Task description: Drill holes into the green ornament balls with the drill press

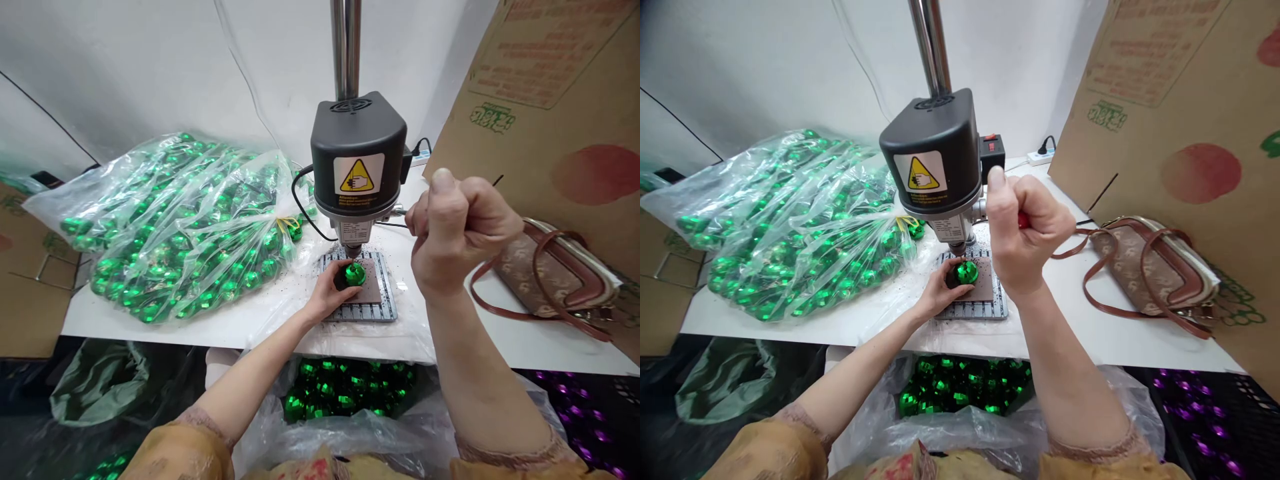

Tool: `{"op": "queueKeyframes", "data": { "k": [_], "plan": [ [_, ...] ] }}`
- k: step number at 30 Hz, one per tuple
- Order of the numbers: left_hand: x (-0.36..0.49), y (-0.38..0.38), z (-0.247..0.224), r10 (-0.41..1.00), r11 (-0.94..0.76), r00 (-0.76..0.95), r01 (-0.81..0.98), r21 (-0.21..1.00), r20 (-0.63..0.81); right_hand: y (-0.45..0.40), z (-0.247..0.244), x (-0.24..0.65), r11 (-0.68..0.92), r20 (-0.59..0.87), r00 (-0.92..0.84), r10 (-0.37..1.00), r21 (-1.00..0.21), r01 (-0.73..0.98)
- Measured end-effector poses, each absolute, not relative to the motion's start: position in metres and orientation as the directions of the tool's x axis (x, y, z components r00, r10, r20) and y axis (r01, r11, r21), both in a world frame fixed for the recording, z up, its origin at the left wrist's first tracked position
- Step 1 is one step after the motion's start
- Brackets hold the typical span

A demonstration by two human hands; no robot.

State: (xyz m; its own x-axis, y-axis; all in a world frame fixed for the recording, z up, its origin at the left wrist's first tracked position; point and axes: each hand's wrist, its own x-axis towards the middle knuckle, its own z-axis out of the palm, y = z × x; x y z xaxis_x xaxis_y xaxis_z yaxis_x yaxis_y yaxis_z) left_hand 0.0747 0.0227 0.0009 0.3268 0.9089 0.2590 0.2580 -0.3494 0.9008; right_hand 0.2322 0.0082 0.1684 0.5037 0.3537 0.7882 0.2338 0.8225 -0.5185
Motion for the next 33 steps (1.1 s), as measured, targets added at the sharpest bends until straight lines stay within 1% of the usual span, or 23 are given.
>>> {"op": "queueKeyframes", "data": {
  "k": [6,12,16,27,33],
  "plan": [
    [0.076,0.022,0.0,0.914,-0.333,0.319,0.234,0.913,0.251,0.008,0.149,0.232,0.881,0.826,0.504,0.253,-0.412,0.232],
    [0.075,0.022,0.0,0.916,-0.335,0.311,0.243,0.91,0.254,0.011,0.14,0.233,0.916,0.835,0.525,0.162,-0.325,0.234],
    [0.075,0.022,-0.002,0.915,-0.333,0.312,0.222,0.916,0.257,0.013,0.133,0.234,0.934,0.863,0.497,0.094,-0.249,0.255],
    [0.075,0.023,-0.005,0.916,-0.325,0.309,0.203,0.924,0.255,0.016,0.126,0.236,0.962,0.905,0.424,0.027,-0.139,0.236],
    [0.075,0.022,-0.005,0.912,-0.334,0.31,0.185,0.924,0.268,0.015,0.113,0.237,0.957,0.916,0.401,0.0,-0.117,0.267]
  ]
}}
